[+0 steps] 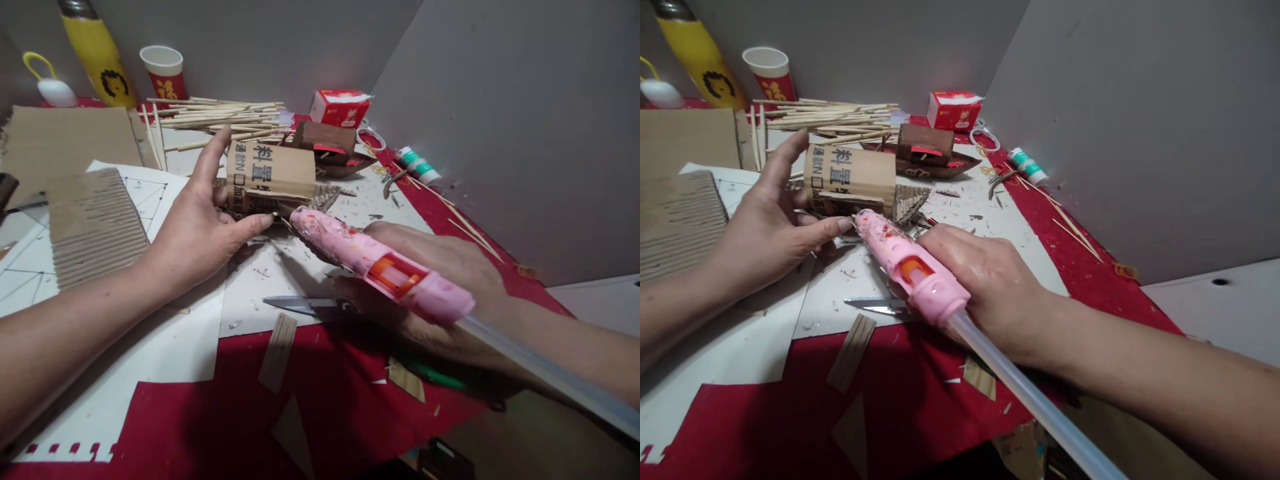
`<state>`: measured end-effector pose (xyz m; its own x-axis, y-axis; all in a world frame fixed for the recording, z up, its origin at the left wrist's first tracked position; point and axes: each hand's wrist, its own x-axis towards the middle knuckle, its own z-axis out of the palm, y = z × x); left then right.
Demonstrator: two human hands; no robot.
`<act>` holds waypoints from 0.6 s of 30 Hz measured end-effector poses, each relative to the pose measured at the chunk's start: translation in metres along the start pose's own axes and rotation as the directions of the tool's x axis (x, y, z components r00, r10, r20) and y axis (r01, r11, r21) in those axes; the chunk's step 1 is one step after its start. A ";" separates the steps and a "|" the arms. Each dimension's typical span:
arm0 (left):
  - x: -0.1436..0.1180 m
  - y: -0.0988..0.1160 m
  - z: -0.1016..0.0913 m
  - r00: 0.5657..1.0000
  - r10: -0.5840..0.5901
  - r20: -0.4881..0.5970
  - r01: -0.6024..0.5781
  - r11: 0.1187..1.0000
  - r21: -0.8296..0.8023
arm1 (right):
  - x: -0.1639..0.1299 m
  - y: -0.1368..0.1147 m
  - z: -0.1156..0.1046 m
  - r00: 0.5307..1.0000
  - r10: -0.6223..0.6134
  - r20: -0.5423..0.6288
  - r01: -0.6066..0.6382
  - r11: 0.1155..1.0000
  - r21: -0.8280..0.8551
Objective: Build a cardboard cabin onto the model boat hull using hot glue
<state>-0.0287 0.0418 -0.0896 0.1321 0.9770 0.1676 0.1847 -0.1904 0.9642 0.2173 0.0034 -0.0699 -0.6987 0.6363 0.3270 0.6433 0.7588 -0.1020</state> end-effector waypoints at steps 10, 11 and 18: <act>0.001 0.001 0.003 0.999 0.028 0.020 -0.025 0.994 -0.107 | 0.007 0.004 0.006 0.994 -0.101 -0.036 0.098 0.992 -0.082; 0.002 0.001 0.003 0.999 0.031 0.018 -0.029 0.994 -0.108 | 0.007 0.005 0.006 0.992 -0.114 -0.057 0.109 0.991 -0.078; 0.002 -0.001 0.003 0.999 0.049 0.015 -0.047 0.994 -0.098 | 0.005 0.005 0.005 0.998 -0.028 0.056 0.037 0.987 -0.157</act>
<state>-0.0253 0.0437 -0.0905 0.1560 0.9648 0.2116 0.0815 -0.2261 0.9707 0.2154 0.0105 -0.0737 -0.7331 0.6212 0.2768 0.6583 0.7504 0.0592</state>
